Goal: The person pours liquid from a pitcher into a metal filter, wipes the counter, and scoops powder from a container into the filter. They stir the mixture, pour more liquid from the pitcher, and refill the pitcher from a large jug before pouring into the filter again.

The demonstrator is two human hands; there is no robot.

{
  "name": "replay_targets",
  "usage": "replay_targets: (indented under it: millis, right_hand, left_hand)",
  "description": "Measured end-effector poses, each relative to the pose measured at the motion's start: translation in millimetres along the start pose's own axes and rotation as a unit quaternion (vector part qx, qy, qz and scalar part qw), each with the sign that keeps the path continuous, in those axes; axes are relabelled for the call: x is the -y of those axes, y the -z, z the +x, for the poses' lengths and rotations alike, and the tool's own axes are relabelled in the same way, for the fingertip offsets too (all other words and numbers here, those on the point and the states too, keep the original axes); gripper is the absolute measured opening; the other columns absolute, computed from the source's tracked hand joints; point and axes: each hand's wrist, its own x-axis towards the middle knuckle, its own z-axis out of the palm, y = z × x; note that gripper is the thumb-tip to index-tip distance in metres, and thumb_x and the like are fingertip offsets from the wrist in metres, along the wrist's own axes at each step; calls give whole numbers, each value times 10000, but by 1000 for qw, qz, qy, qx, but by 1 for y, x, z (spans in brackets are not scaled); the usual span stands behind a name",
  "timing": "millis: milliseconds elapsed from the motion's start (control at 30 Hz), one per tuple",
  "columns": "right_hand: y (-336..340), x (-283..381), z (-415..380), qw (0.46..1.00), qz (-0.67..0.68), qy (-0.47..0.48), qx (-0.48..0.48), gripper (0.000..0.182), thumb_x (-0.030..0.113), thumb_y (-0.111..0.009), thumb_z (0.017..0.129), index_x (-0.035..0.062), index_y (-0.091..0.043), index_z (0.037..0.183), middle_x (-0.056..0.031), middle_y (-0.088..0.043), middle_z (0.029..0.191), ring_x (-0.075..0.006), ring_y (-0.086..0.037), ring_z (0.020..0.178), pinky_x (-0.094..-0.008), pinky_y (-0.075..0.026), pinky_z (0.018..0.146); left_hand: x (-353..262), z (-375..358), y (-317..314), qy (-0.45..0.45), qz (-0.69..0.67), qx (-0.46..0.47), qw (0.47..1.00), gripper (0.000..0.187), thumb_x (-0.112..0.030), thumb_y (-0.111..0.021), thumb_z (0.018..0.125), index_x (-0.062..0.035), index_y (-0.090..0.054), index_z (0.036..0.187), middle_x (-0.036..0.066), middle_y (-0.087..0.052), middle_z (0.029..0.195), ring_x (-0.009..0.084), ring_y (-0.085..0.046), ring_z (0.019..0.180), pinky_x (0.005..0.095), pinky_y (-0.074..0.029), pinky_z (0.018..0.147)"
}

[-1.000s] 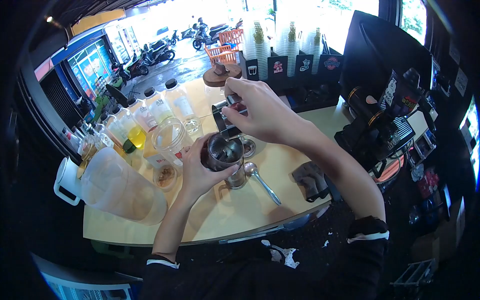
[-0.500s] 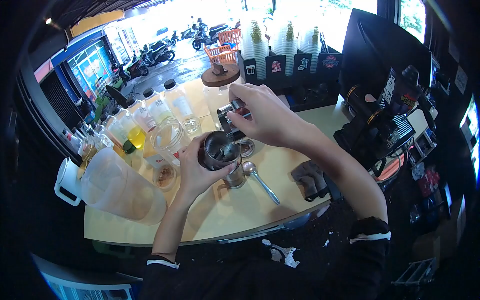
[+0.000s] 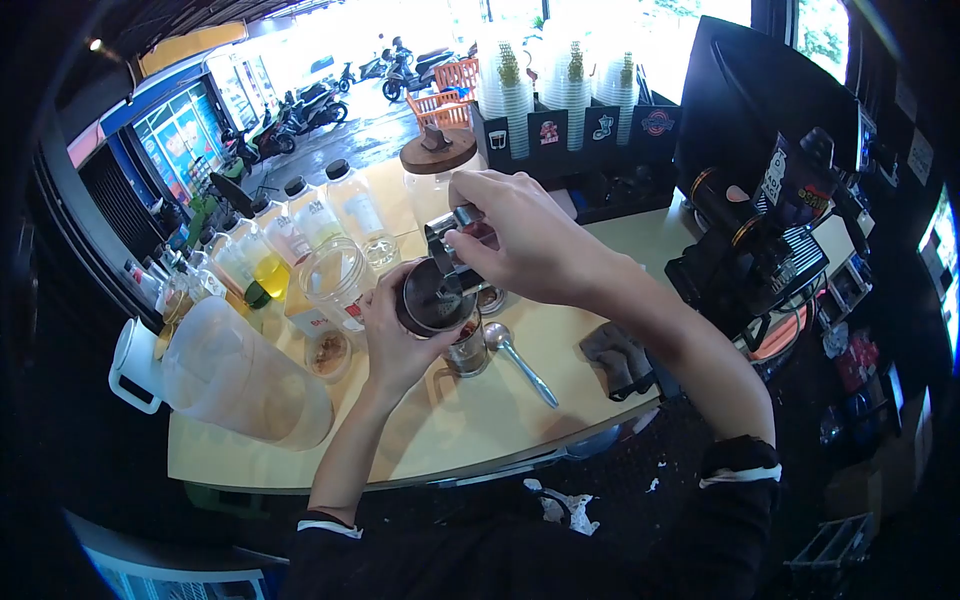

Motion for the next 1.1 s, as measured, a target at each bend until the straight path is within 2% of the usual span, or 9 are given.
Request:
replay_targets:
  millis: [167, 233, 467, 533, 633, 1100]
  right_hand:
    - [-4, 9, 3, 1000, -2, 26, 1, 220, 77, -656, 830, -10, -455, 842, -86, -480, 686, -141, -483, 589, -290, -415, 536]
    - [-6, 11, 3, 999, 8, 37, 6, 226, 87, -664, 820, -2, -458, 849, -93, -472, 683, -178, -465, 584, -312, -405, 554]
    - [-11, 14, -1, 996, -19, 89, -7, 234, 85, -672, 808, 9, -457, 861, -108, -471, 692, -218, -468, 593, -340, -376, 569]
    - [-9, 18, -2, 999, 9, 26, 33, 203, 83, -634, 796, -20, -464, 837, -156, -538, 736, -322, -559, 675, -397, -432, 702]
    - [-8, 18, -4, 999, 21, 2, 39, 196, 78, -636, 790, -14, -468, 832, -155, -541, 736, -320, -563, 677, -392, -432, 696]
    - [-5, 8, -8, 998, -62, 10, 22, 199, 88, -636, 791, 9, -467, 862, -133, -554, 759, -305, -563, 713, -392, -406, 732]
  left_hand:
    - [-1, -3, -2, -13, 15, -8, 1000, 848, -274, -870, 530, -105, -453, 1248, 67, -562, 1186, 229, -536, 1089, 425, -282, 945]
    - [-1, -3, -2, -14, 22, -10, 1000, 847, -273, -869, 529, -104, -453, 1247, 67, -562, 1187, 227, -538, 1085, 426, -281, 944]
    - [1, -3, 1, -46, 38, -38, 997, 837, -272, -861, 532, -102, -460, 1246, 67, -565, 1191, 221, -548, 1072, 414, -280, 920]
    - [0, -2, 3, -48, 38, -42, 997, 828, -273, -859, 535, -103, -465, 1242, 65, -565, 1199, 219, -548, 1073, 410, -277, 917]
    - [-1, -1, 5, -48, 33, -41, 997, 810, -277, -852, 543, -105, -471, 1237, 60, -563, 1215, 211, -549, 1077, 403, -275, 915]
    - [1, -1, 8, -62, 78, -38, 994, 799, -324, -837, 536, -95, -506, 1227, 55, -578, 1199, 197, -550, 1084, 394, -284, 904]
